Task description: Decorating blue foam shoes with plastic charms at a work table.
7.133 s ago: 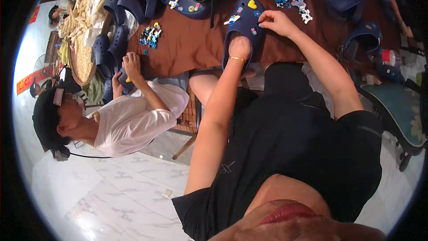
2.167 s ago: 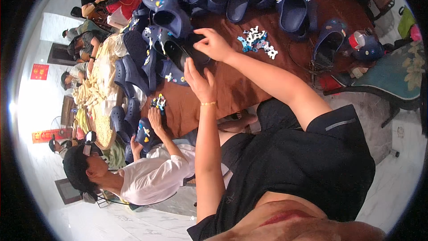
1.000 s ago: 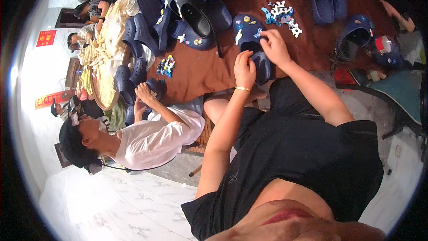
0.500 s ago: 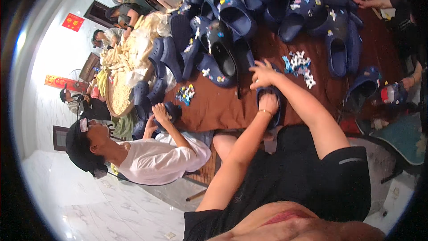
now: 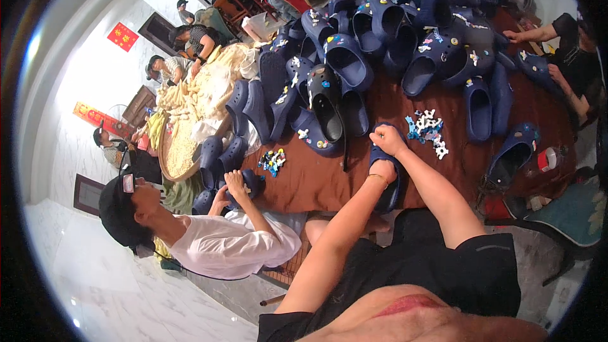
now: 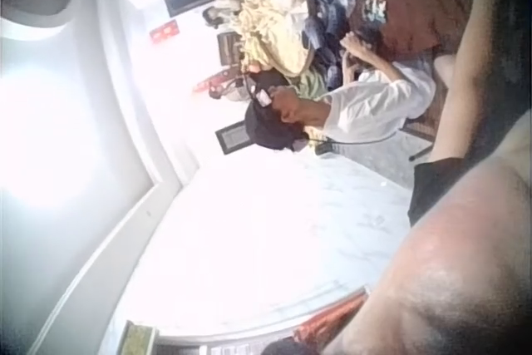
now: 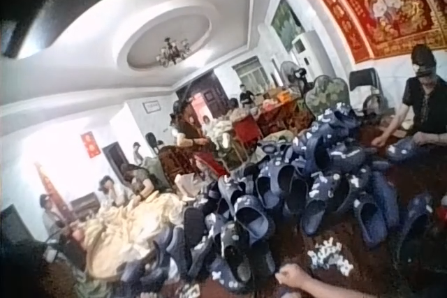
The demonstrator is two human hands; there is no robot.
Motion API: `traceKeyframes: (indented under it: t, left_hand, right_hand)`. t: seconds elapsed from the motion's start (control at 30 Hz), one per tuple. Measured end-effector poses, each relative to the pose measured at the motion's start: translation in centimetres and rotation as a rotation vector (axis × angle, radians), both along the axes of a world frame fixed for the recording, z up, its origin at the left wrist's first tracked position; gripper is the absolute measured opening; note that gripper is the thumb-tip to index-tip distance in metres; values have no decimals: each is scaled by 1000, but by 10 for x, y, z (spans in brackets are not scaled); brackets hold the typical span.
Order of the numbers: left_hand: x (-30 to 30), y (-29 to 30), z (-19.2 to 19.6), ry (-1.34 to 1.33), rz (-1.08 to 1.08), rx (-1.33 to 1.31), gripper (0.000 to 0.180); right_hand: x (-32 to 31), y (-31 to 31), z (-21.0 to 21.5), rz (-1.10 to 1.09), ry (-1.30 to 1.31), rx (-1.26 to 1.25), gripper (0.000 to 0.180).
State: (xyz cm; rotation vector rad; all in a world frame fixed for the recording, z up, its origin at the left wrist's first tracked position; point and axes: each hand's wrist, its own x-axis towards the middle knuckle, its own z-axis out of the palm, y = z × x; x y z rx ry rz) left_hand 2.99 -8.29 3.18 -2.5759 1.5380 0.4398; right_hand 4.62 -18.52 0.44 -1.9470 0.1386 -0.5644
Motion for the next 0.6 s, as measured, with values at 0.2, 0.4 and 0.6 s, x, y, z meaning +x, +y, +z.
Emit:
traceKeyframes:
  t: [0.2, 0.4, 0.6]
  left_hand:
    - [-4, -23, 14, -309, -150, 288, 48]
    - [-11, -48, 51, -317, -259, 484, 50]
    - [-8, -54, 11, -418, -287, 360, 31]
  right_hand:
    - [-1, -14, 13, 12, 374, -293, 44]
    - [5, -40, 0, 64, 338, -64, 40]
    - [5, -54, -42, -16, 22, 110, 11]
